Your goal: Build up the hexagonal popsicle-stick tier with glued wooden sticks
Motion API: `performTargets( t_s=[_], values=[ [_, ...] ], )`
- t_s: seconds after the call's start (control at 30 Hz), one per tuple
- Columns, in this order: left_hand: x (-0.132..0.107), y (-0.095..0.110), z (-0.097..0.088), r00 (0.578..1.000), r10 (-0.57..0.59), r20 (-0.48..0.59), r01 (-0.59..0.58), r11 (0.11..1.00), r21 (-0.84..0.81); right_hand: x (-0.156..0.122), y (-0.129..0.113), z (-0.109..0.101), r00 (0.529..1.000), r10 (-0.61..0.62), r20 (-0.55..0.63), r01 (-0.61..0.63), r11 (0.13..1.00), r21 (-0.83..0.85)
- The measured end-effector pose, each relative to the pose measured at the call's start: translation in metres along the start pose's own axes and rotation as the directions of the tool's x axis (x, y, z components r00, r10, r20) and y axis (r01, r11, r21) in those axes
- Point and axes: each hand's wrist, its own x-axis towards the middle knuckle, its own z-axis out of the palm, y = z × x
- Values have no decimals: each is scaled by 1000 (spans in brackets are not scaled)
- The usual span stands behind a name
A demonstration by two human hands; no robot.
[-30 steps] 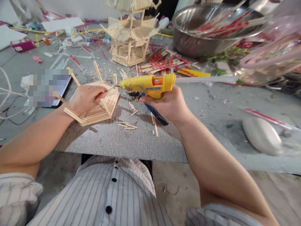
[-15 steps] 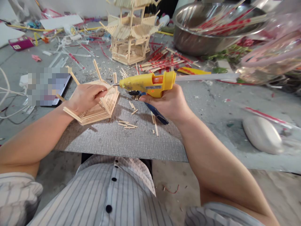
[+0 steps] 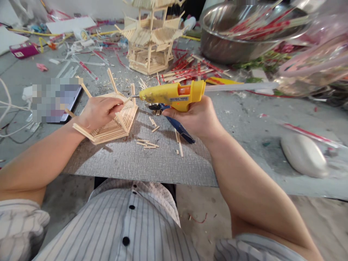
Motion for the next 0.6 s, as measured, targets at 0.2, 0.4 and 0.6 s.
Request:
performTargets(
  t_s=[0.2,0.4,0.6],
  values=[
    [0,-2,2,998,54,-35,-53,998,39,0,0,-1,1000,-6,15,6,1000,-4],
    [-1,-2,2,992,107,-71,-100,991,85,1,6,-1,1000,-8,-14,8,1000,1],
    [0,2,-2,999,-42,-9,41,996,-82,-1,11,-5,997,-23,72,28,997,-65]
  ],
)
